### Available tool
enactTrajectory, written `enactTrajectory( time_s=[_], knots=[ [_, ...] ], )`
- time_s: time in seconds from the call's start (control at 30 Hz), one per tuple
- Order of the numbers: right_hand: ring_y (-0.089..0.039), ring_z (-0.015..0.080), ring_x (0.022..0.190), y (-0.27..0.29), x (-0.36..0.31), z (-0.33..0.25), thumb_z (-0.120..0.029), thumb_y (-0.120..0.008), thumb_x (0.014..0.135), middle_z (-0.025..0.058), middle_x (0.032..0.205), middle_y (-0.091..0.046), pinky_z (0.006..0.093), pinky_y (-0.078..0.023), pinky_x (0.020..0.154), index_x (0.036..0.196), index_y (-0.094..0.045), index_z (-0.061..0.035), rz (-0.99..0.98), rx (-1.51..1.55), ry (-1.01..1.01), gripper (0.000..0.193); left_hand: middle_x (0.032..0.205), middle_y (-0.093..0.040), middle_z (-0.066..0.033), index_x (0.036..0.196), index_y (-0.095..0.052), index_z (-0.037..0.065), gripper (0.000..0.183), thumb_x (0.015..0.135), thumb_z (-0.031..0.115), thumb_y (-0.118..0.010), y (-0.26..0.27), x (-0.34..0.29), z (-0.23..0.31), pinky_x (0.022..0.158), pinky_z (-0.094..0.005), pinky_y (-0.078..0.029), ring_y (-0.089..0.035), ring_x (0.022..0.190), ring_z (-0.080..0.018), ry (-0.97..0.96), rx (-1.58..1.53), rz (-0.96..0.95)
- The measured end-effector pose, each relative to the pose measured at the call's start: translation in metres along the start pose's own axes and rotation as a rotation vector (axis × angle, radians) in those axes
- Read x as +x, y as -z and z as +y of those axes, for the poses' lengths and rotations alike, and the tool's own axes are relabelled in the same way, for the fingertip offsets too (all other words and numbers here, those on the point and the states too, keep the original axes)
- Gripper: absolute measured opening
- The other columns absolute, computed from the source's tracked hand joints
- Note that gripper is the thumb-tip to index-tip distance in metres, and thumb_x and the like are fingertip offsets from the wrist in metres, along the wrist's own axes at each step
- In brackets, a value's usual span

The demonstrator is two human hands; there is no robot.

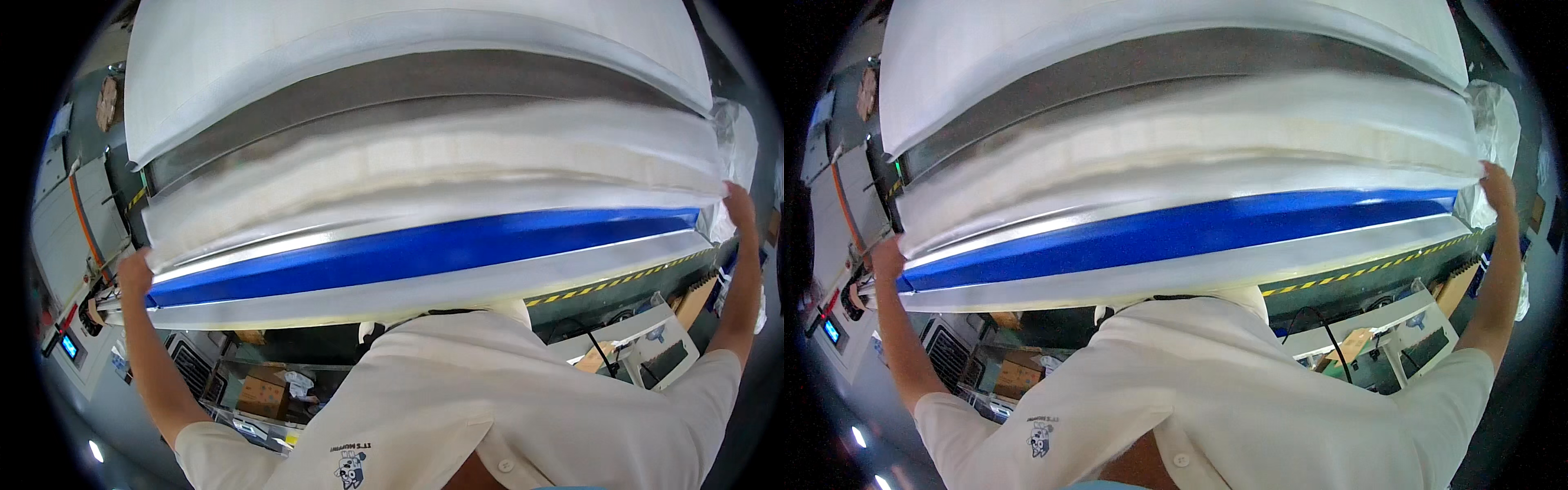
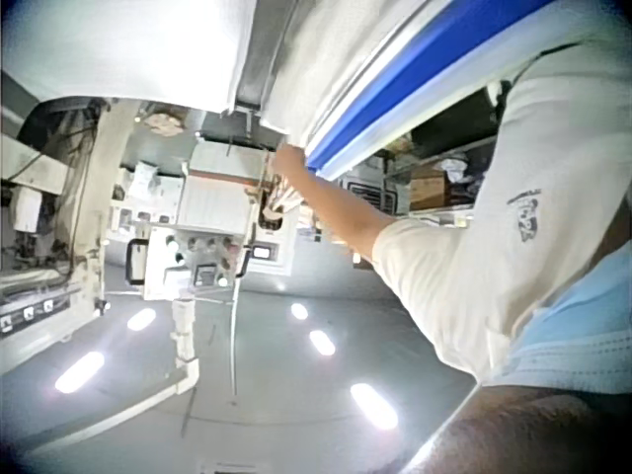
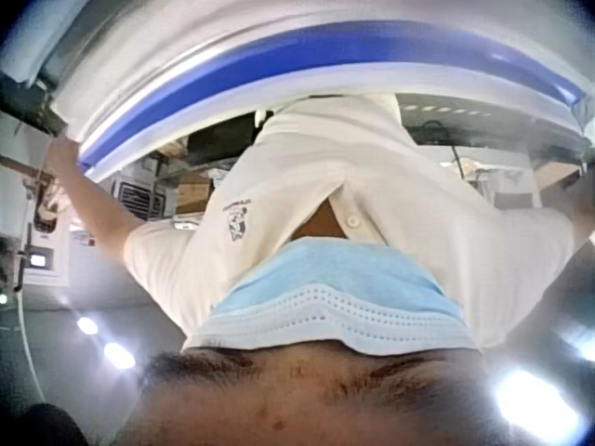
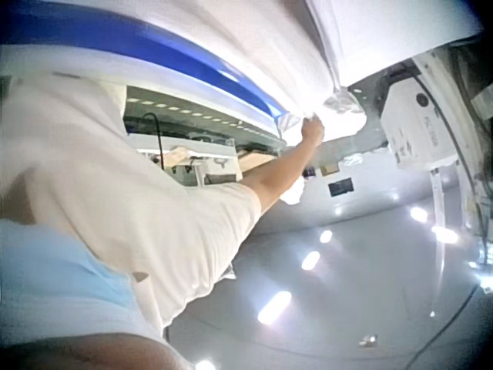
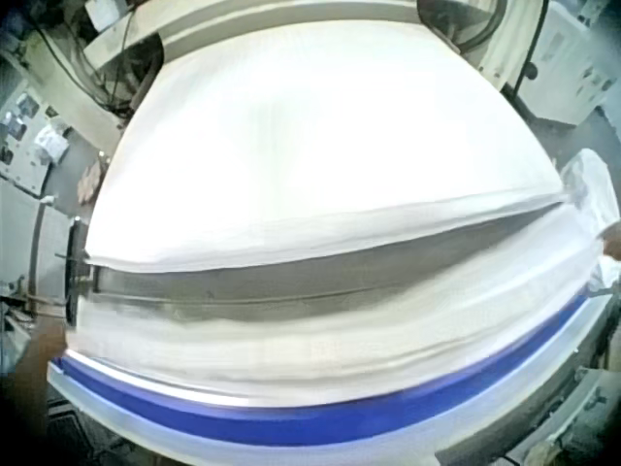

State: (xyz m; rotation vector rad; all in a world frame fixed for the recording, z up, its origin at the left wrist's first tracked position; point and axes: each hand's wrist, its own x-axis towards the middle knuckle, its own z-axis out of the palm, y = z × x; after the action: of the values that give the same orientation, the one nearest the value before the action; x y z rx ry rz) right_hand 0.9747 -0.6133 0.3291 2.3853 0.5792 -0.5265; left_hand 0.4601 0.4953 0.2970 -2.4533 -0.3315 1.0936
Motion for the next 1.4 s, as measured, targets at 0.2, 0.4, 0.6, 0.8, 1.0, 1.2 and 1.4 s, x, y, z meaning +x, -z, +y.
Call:
enactTrajectory(
  time_s=[0.2, 0.4, 0.6, 0.8, 1.0, 1.2, 1.4],
  knots=[
    [-0.059, 0.0321, 0.089, -0.022, -0.043, -0.082, -0.010, -0.057, 0.071, 0.0143, 0.089, -0.062, 0.0433, -0.048, 0.079, 0.093, -0.063, -0.0097, -0.336, -0.073, 0.130, 0.022, 0.111, -0.062, -0.0057, 0.104, -0.065, 0.015, 0.032, 0.075, 0.010, -0.053, -0.068, -0.048, 0.063, 0.083, -0.0404, -0.047, -0.059, 0.103, -0.0236, -0.114, 0.137, -0.456],
    [-0.059, 0.0315, 0.088, -0.073, -0.057, -0.092, -0.011, -0.056, 0.075, 0.0134, 0.087, -0.063, 0.0431, -0.049, 0.077, 0.085, -0.064, -0.0092, -0.512, -0.158, 0.168, 0.012, 0.106, -0.064, -0.0113, 0.097, -0.066, 0.009, 0.027, 0.072, 0.009, -0.057, -0.065, -0.043, 0.108, 0.080, -0.0414, -0.050, -0.060, 0.100, -0.0294, -0.122, 0.168, -0.713],
    [-0.060, 0.0351, 0.079, -0.128, -0.065, -0.064, -0.015, -0.050, 0.082, 0.0162, 0.082, -0.061, 0.0451, -0.049, 0.072, 0.078, -0.062, -0.0051, -0.507, -0.267, 0.199, 0.016, 0.110, -0.064, -0.0104, 0.100, -0.068, 0.011, 0.025, 0.081, 0.018, -0.054, -0.085, -0.020, 0.116, 0.082, -0.0440, -0.049, -0.060, 0.104, -0.0287, 0.020, 0.129, -0.822],
    [-0.059, 0.0334, 0.082, -0.156, -0.074, -0.059, -0.009, -0.053, 0.076, 0.0145, 0.080, -0.060, 0.0432, -0.048, 0.073, 0.077, -0.063, -0.0073, -0.249, -0.063, 0.214, 0.010, 0.109, -0.064, -0.0105, 0.108, -0.064, 0.012, 0.027, 0.087, 0.022, -0.051, -0.077, -0.033, 0.081, 0.082, -0.0419, -0.047, -0.061, 0.102, -0.0296, 0.691, -0.155, -0.421],
    [-0.064, 0.0266, 0.078, -0.133, -0.085, -0.073, -0.016, -0.055, 0.075, 0.0096, 0.079, -0.066, 0.0406, -0.051, 0.067, 0.072, -0.068, -0.0106, -0.548, -0.472, 0.281, 0.015, 0.099, -0.064, -0.0072, 0.112, -0.058, 0.011, 0.030, 0.083, 0.018, -0.055, -0.064, 0.009, 0.147, 0.078, -0.0360, -0.050, -0.062, 0.090, -0.0254, 0.340, -0.347, 0.261],
    [-0.061, 0.0310, 0.097, -0.019, -0.066, -0.148, -0.017, -0.060, 0.070, 0.0158, 0.102, -0.064, 0.0402, -0.049, 0.082, 0.099, -0.064, -0.0069, -0.638, -0.090, 0.031, 0.031, 0.092, -0.064, -0.0104, 0.099, -0.063, 0.009, 0.020, 0.079, 0.010, -0.058, 0.050, -0.003, 0.292, 0.072, -0.0395, -0.048, -0.061, 0.083, -0.0311, 0.046, -0.707, 0.700],
    [-0.060, 0.0324, 0.098, -0.009, -0.075, -0.150, -0.018, -0.059, 0.070, 0.0159, 0.104, -0.063, 0.0413, -0.049, 0.083, 0.112, -0.056, -0.0104, -0.643, 0.062, -0.094, 0.042, 0.090, -0.064, -0.0100, 0.098, -0.064, 0.011, 0.018, 0.081, 0.010, -0.057, 0.122, -0.004, 0.368, 0.069, -0.0380, -0.049, -0.061, 0.080, -0.0303, -0.078, -0.915, 0.688]
  ],
)
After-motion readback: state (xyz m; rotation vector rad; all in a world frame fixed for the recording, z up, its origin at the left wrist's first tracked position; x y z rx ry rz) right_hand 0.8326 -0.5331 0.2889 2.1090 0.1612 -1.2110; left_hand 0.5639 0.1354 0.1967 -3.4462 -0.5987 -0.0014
